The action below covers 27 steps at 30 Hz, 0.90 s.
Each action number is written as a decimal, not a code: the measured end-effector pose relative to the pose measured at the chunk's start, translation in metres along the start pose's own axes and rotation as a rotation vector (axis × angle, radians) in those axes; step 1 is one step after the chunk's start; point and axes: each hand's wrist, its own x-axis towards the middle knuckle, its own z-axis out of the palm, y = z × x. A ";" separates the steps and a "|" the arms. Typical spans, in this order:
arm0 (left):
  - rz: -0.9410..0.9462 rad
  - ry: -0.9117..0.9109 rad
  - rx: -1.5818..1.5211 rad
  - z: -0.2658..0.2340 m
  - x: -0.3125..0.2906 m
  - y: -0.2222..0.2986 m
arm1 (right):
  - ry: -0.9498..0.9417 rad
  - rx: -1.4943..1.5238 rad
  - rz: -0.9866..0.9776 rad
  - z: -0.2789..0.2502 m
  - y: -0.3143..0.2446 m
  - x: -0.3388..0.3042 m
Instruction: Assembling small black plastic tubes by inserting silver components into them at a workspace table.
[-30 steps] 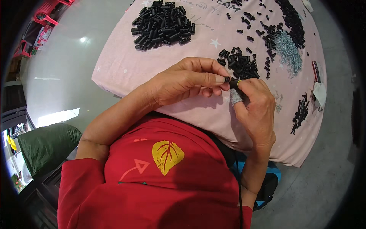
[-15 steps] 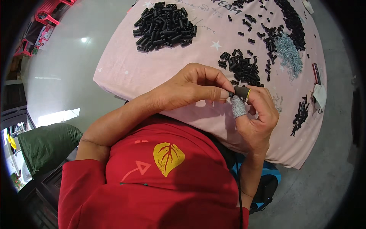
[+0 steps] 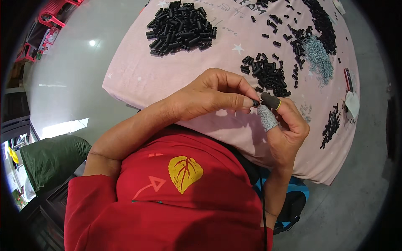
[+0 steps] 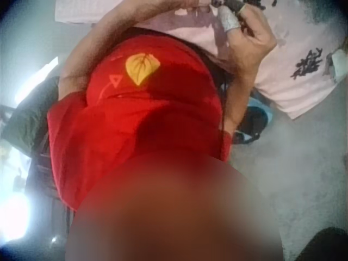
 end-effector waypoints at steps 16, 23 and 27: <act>-0.054 0.003 -0.046 0.004 -0.001 0.005 | 0.035 0.134 -0.092 0.002 -0.005 -0.002; -0.034 0.009 -0.028 0.005 -0.001 0.002 | 0.047 0.016 -0.113 0.005 -0.011 0.000; -0.037 0.032 -0.035 0.004 -0.001 0.000 | 0.053 -0.049 -0.177 0.004 -0.012 0.002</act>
